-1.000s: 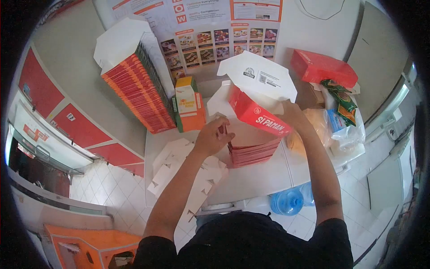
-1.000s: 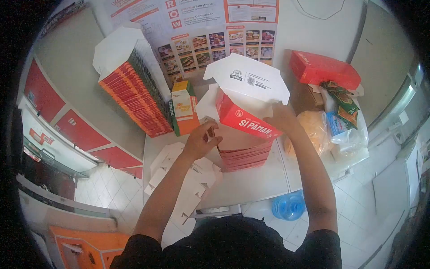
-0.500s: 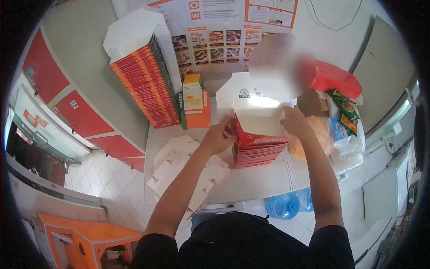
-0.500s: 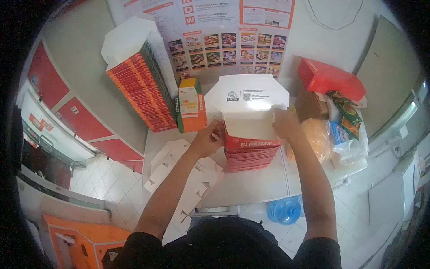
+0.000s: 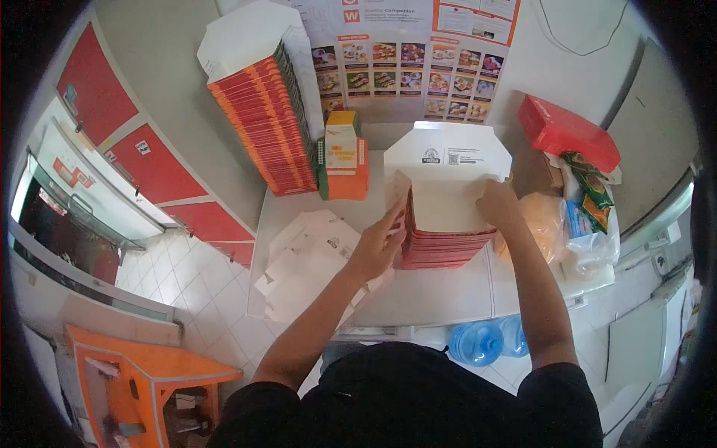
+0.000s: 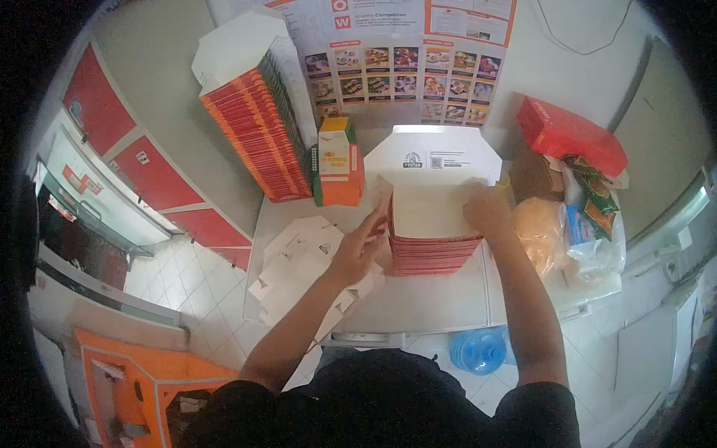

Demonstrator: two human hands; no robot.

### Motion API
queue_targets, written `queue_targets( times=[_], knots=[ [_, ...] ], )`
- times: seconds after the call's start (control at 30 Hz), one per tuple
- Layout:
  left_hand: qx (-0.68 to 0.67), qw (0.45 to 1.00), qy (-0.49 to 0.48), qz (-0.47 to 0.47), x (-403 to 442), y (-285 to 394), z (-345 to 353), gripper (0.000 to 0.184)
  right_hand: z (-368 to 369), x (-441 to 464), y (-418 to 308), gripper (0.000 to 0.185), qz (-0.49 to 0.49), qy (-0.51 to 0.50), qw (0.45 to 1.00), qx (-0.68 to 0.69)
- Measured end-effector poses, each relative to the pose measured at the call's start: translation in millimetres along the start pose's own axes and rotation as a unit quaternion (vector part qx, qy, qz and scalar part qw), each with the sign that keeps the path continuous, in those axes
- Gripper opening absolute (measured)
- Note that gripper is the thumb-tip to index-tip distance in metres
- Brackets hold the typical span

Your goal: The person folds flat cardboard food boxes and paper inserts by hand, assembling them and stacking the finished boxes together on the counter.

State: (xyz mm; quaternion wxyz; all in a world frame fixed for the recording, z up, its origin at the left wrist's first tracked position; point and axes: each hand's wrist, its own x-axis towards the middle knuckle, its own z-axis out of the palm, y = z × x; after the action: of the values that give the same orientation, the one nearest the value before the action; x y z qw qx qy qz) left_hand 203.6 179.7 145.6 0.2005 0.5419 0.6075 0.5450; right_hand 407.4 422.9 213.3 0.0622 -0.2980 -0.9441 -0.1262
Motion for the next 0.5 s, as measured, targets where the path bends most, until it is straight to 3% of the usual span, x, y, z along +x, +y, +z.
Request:
queue_targets(
  times=[0.07, 0.1, 0.13, 0.2, 0.27, 0.33, 0.4, 0.5],
  knots=[
    [0.110, 0.993, -0.020, -0.031, -45, -20, -13, 0.075, 2, -6, 1, 0.029, 0.010, 0.033, 0.999, 0.024],
    [0.275, 0.950, -0.076, -0.126, -71, -14, -17, 0.087, 7, -5, 11, 0.032, 0.016, 0.026, 0.998, 0.051],
    [0.429, 0.867, -0.128, -0.218, -98, -8, -22, 0.100, -5, -4, 8, 0.036, 0.048, 0.022, 0.997, 0.061],
    [0.442, 0.803, -0.214, -0.337, -147, -37, -32, 0.119, -54, -8, -3, 0.044, 0.137, 0.016, 0.989, 0.062],
    [0.422, 0.819, -0.224, -0.317, -181, -56, -48, 0.118, -102, -25, -24, 0.041, 0.060, 0.144, 0.969, 0.190],
    [0.392, 0.851, -0.229, -0.265, -197, -85, -62, 0.113, -134, -55, -54, 0.032, -0.018, 0.136, 0.944, 0.301],
    [0.355, 0.889, -0.217, -0.191, -210, -116, -78, 0.104, -142, -85, -84, 0.029, -0.141, 0.060, 0.893, 0.424],
    [0.355, 0.890, -0.228, -0.174, -208, -118, -97, 0.071, -116, -104, -129, 0.030, -0.256, -0.126, 0.797, 0.533]
  ],
)
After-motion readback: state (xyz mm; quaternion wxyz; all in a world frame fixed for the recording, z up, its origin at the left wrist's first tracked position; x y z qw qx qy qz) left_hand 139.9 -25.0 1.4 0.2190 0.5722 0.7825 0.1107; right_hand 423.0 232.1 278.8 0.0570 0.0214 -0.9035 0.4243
